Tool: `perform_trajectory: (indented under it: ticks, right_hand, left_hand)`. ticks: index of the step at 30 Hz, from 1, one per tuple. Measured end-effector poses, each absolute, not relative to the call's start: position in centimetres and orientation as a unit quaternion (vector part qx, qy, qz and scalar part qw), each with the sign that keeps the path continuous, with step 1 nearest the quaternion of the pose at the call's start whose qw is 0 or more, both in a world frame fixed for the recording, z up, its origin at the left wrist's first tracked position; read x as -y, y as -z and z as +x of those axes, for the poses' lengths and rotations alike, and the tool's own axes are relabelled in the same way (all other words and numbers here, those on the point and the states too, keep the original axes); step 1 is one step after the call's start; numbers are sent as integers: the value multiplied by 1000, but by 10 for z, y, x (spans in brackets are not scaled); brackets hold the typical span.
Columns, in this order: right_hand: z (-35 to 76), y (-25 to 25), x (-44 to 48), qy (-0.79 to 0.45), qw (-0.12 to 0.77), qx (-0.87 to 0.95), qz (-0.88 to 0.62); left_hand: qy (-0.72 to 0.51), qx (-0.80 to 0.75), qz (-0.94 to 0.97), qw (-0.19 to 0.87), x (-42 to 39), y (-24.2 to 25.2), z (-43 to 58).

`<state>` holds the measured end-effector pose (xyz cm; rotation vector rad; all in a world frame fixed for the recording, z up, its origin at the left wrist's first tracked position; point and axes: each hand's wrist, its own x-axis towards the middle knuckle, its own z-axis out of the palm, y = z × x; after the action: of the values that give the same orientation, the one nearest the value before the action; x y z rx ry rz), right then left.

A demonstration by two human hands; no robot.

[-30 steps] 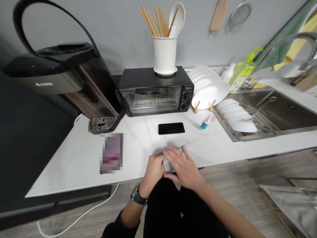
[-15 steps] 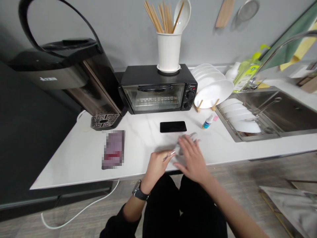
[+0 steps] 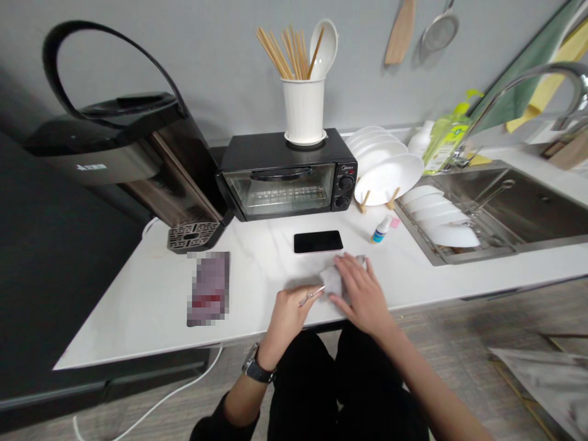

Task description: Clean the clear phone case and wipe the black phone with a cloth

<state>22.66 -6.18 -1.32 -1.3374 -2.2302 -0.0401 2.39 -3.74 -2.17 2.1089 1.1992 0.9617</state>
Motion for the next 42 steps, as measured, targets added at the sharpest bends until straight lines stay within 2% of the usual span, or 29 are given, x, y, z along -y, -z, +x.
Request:
perform_trajectory:
  ticks: [2,6,11,15,20,25,29,34,39,42]
  right_hand:
    - [225,14,62,21,284,800,-528]
    - [216,16,68,-5,240,885,-399]
    - [222,14,63,28,279,801,-529]
    - [215,12,63,-13,248,879,-408]
    - [222,14,61,34,306,785,-538]
    - [215,15,67,-6,242,881,-406]
    - [220,12,62,21,290,802,-523]
    - [213,11,63,-13,243,884,-400]
    - [220,14,58,33,301,789,-534]
    - [214,16,62,2,270,852,-449]
  left_hand:
    - [-362,-440,777,269,37,22,24]
    - [-352,-464,778,235,37,23,23]
    - [-361,-434,781,267,37,22,24]
    - [-365,-432,788,244,38,23,24]
    - [-361,-420,791,260,38,25,25]
    - [-341,-449,796,222,37,28,24]
    - [-359,-432,786,257,36,23,25]
    - [-343,-458,783,243,35,23,24]
    - [-357,-442,779,267,35,23,24]
    - [-351,-459,778,249,34,24,24]
